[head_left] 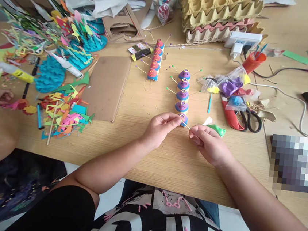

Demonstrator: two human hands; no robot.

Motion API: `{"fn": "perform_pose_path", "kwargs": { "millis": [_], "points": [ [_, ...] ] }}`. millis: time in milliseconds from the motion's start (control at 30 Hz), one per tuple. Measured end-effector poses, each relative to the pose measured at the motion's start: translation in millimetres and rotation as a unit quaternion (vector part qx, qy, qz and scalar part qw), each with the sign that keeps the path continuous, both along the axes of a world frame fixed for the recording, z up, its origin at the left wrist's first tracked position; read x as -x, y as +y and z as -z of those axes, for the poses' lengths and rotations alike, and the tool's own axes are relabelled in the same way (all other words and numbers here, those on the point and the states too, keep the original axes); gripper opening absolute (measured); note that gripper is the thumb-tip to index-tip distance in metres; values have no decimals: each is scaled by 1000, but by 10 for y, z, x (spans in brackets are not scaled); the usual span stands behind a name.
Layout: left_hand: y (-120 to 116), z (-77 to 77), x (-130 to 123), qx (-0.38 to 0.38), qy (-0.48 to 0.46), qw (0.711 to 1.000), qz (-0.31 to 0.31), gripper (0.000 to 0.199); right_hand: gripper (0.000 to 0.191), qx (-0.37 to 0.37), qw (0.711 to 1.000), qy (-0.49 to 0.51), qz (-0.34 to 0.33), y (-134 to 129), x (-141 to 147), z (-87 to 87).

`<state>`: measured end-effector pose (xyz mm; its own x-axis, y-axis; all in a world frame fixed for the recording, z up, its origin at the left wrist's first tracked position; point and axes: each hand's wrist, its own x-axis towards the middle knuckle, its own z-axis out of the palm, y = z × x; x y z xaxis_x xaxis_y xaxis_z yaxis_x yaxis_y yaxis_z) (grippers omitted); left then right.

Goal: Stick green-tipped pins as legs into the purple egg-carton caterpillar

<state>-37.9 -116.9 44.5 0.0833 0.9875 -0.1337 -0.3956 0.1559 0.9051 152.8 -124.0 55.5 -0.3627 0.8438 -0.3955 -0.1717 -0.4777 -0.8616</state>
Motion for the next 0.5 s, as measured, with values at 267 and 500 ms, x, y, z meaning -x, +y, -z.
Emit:
{"fn": "perform_pose_path", "kwargs": {
  "millis": [267, 500],
  "points": [
    [-2, -2, 6, -6, 4, 1000, -3, 44, 43, -11, 1000, -7, 6, 1, 11, 2],
    [-8, 13, 12, -22, 55, 998, -13, 41, 41, -14, 1000, -14, 6, 2, 12, -7]
  ]
}}
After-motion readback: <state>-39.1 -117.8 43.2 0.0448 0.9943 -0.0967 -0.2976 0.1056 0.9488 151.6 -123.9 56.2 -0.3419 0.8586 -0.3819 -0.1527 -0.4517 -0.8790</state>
